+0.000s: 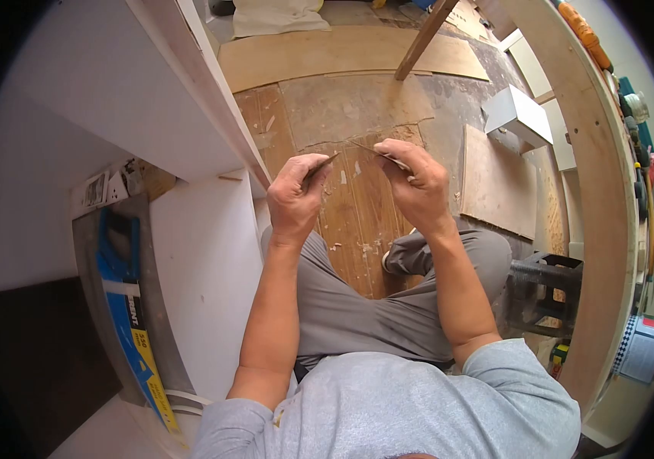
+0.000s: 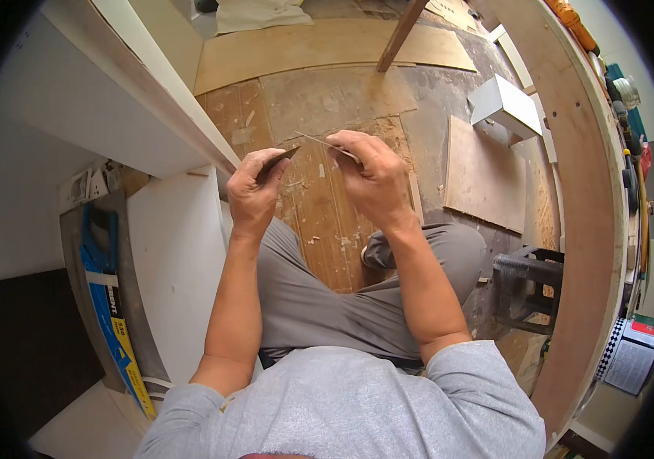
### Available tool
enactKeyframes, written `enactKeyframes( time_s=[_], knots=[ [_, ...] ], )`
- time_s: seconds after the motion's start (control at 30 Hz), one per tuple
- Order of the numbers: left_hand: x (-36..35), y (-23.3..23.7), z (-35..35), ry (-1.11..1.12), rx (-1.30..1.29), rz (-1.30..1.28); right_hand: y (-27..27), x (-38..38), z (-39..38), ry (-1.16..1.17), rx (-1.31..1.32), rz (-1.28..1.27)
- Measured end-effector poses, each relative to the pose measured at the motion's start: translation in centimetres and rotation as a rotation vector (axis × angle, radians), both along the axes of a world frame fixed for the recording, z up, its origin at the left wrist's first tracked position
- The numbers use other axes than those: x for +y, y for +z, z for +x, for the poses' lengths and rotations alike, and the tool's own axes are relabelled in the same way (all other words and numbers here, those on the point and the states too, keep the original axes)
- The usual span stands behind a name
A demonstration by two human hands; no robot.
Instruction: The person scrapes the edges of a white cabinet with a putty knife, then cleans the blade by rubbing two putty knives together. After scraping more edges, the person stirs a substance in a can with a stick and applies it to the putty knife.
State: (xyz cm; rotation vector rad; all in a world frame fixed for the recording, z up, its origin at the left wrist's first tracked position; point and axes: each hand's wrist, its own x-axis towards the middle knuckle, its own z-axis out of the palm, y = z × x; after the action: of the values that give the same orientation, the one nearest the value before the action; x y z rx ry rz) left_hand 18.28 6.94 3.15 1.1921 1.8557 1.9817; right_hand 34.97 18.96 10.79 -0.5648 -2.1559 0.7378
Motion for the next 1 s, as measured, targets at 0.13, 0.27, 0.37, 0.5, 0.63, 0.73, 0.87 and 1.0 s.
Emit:
enactKeyframes(
  time_s=[0.13, 0.27, 0.37, 0.5, 0.63, 0.73, 0.87, 1.0],
  knots=[
    [0.0, 0.1, 0.8, 0.071, 0.147, -0.008, 2.2, 0.5, 1.4, -0.121, -0.175, 0.252],
    [0.2, 0.5, 0.9, 0.141, 0.484, -0.028, 3.9, -0.1, 1.9, -0.051, -0.31, 0.344],
    [0.1, 0.1, 1.2, 0.127, 0.528, -0.028, 4.0, -0.6, 1.8, -0.006, -0.338, 0.379],
    [0.1, 0.4, 1.5, 0.078, 0.581, 0.023, 2.9, -0.6, 1.2, -0.009, -0.388, 0.446],
    [0.2, 0.6, 2.2, 0.032, 0.621, 0.068, 1.1, 0.6, 0.5, -0.029, -0.48, 0.385],
    [0.4, 0.6, 2.6, 0.026, 0.612, 0.143, -1.3, 2.9, 0.6, -0.156, -0.559, 0.433],
    [0.6, 0.4, 1.8, 0.044, 0.279, 0.11, 0.0, 4.2, 1.7, -0.258, -0.224, 0.003],
    [0.6, -1.0, 0.5, 0.038, -0.239, -0.037, 4.6, 5.5, 3.9, -0.049, 0.017, -0.654]
  ],
)
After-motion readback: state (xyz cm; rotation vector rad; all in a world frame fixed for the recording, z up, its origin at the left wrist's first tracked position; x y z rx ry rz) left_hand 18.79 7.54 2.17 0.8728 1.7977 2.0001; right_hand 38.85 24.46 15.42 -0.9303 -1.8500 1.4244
